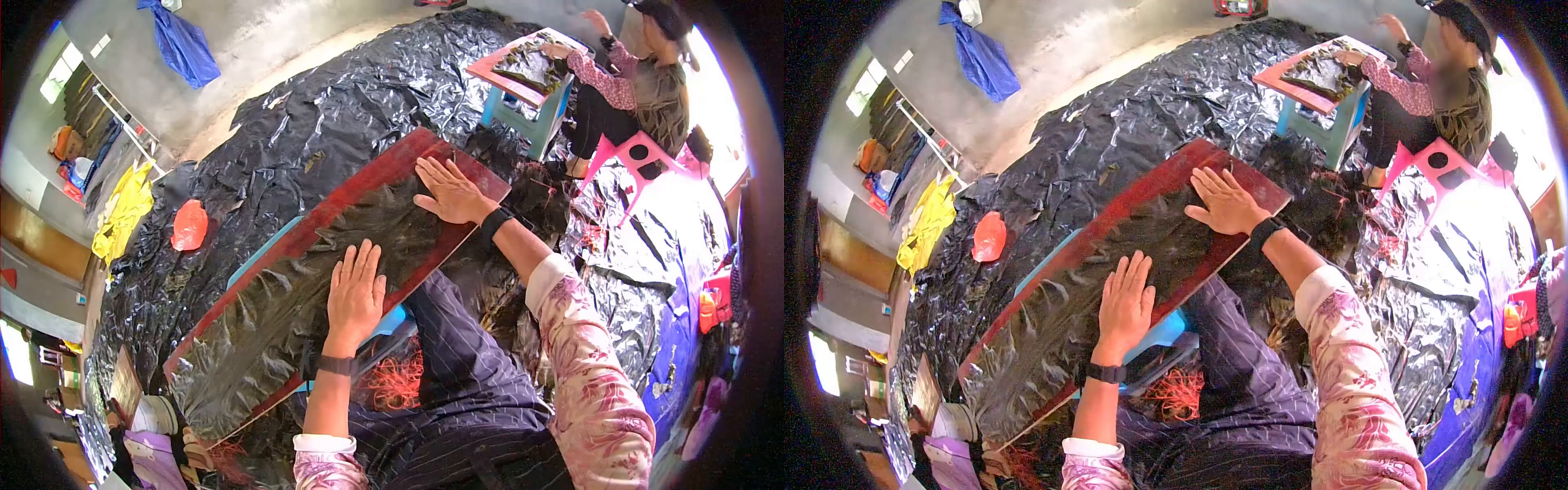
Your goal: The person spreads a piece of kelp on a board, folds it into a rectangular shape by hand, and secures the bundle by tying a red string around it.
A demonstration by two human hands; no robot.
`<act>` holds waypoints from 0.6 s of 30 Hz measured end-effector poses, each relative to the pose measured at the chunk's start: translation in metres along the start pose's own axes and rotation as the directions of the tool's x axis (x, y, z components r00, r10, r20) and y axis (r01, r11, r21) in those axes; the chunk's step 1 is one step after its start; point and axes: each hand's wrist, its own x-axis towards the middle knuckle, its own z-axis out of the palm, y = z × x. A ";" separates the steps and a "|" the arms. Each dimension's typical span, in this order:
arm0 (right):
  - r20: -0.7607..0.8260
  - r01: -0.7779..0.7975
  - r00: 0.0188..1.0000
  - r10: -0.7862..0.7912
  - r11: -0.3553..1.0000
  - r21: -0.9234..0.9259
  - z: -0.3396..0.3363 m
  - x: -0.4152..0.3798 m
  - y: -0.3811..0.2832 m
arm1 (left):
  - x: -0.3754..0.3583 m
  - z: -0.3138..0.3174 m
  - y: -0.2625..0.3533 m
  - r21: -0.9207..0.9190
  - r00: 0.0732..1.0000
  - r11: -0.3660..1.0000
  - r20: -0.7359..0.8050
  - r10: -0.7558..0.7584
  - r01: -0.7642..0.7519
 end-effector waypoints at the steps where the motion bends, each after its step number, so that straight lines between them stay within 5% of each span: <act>1: 0.026 -0.022 0.999 0.023 1.000 -0.007 -0.001 0.000 0.000 | -0.001 0.001 0.000 0.002 1.000 1.000 -0.005 0.004 -0.004; 7: 0.078 -0.206 0.976 0.205 0.979 -0.002 -0.013 -0.004 0.003 | -0.004 0.009 -0.003 0.027 0.998 1.000 -0.057 0.004 -0.002; 11: -0.001 -0.340 0.939 0.344 0.926 -0.164 -0.022 -0.022 0.005 | -0.005 0.011 -0.003 0.032 0.995 0.999 -0.101 0.007 -0.004; 14: -0.214 -0.190 0.964 0.160 0.974 -0.126 -0.031 -0.029 -0.027 | -0.005 0.011 -0.003 0.043 0.996 0.999 -0.094 -0.001 0.005; 18: -0.105 0.135 0.985 -0.134 0.991 -0.002 -0.030 -0.016 -0.084 | -0.003 0.009 -0.001 0.061 0.997 0.998 -0.075 -0.009 0.014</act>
